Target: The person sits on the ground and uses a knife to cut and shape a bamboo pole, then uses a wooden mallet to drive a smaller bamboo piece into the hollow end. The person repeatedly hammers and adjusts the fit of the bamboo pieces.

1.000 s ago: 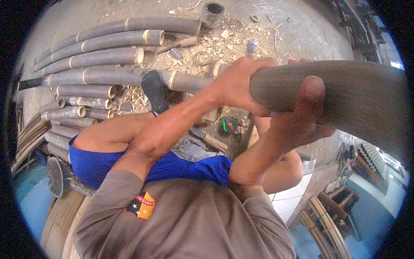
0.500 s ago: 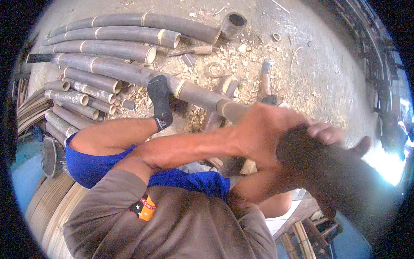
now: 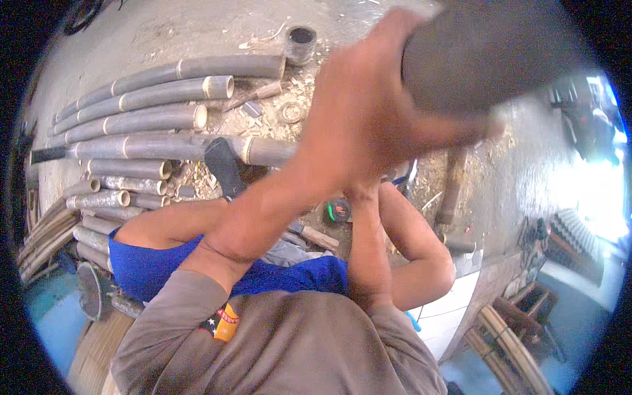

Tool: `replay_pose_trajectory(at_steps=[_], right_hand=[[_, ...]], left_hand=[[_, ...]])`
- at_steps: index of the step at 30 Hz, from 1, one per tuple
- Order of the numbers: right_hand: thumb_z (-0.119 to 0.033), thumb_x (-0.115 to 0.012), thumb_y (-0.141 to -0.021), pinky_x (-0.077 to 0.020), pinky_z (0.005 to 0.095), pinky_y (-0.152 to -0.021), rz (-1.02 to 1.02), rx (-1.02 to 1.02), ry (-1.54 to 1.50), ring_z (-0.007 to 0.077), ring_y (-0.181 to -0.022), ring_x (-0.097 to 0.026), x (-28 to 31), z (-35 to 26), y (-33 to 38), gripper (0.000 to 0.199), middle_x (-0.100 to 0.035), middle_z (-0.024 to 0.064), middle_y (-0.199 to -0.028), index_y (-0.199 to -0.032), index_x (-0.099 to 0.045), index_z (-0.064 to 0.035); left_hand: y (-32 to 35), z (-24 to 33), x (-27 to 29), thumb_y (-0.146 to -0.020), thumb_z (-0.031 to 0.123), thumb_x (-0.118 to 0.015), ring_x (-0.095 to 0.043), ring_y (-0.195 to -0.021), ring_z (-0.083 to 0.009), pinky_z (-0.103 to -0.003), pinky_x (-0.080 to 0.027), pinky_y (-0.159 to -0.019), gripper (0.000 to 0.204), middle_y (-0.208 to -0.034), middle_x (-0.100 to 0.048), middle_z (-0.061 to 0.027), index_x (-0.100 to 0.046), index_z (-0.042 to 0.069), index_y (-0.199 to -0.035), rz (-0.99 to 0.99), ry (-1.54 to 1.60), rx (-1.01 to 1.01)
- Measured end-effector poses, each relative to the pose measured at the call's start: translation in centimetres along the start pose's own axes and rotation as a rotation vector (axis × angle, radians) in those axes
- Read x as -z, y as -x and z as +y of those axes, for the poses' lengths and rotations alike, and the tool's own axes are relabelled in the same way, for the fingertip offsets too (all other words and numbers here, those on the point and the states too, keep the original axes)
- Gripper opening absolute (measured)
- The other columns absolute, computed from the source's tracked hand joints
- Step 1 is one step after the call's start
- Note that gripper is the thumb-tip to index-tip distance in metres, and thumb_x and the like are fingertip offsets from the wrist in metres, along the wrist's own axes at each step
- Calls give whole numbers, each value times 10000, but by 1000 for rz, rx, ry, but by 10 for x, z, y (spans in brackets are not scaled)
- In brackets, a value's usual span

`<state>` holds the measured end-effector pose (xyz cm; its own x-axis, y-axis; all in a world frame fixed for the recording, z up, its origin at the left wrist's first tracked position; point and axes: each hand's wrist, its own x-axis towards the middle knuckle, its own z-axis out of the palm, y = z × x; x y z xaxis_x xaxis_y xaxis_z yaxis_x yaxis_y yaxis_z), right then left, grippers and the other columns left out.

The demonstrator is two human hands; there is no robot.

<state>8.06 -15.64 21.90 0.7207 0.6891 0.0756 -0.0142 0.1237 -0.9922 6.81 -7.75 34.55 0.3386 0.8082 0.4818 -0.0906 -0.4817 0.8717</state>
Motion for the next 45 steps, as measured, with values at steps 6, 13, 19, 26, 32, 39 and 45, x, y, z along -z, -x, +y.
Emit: replay_pose_trajectory(at_steps=[6, 13, 19, 26, 32, 39, 45], right_hand=[[-364, -829, -774, -538, 350, -775, -22, -62, 482, 203, -871, -688, 104, -19, -121, 541, -722, 95, -971, -1148, -665, -8], [-549, -741, -754, -499, 522, -973, 42, -245, 1573, 432, -1150, -658, 253, 71, -186, 813, -680, 294, -1208, -1309, -594, 26], [-624, -713, -772, -476, 530, -1034, 16, -588, 1569, 451, -1250, -598, 314, 171, -171, 899, -607, 306, -1345, -1373, -537, 21], [-714, -622, -842, -448, 515, -1053, -133, -544, 1479, 453, -1274, -577, 383, 221, -205, 931, -637, 323, -1284, -1375, -555, 47], [-491, -594, -952, -276, 443, -1214, -174, -265, 1513, 350, -1490, -360, 524, 232, -203, 772, -407, 246, -1577, -1560, -393, -61], [-557, -626, -904, -341, 450, -1140, 37, -590, 1593, 352, -1377, -452, 520, 237, -172, 798, -501, 241, -1465, -1478, -477, -23], [-614, -653, -863, -397, 456, -1076, 180, -558, 1543, 353, -1280, -530, 509, 226, -167, 833, -581, 236, -1369, -1407, -549, 10]], left_hand=[[-21, -153, 31, -841, 697, -678, -701, -1086, -314, -411, -525, -951, 830, -1173, -714, -239, -641, 19, -1319, -381, -249, 146], [164, -298, 93, -646, 532, -862, -657, -1110, -384, -534, -519, -898, 857, -1160, -688, -198, -556, 123, -1334, -1030, -958, 291], [191, -306, 96, -564, 417, -935, -641, -1061, -333, -530, -509, -846, 822, -1069, -654, -112, -567, 141, -1245, -869, -1097, 66], [168, -295, 94, -673, 446, -880, -602, -1168, -352, -520, -471, -990, 846, -1216, -633, -139, -542, 157, -1393, -1023, -1032, 258], [131, -376, 94, -913, 382, -682, -512, -1293, -419, -530, -409, -1096, 623, -1399, -545, -227, -511, 63, -1420, -501, -826, 338], [112, -461, 110, -908, 201, -645, -450, -1331, -439, -559, -368, -1120, 594, -1390, -499, -246, -454, 39, -1447, -238, -1167, 431], [109, -459, 119, -857, 204, -712, -630, -1054, -433, -536, -508, -917, 489, -1278, -557, -235, -527, 87, -1294, -247, -1150, 413]])
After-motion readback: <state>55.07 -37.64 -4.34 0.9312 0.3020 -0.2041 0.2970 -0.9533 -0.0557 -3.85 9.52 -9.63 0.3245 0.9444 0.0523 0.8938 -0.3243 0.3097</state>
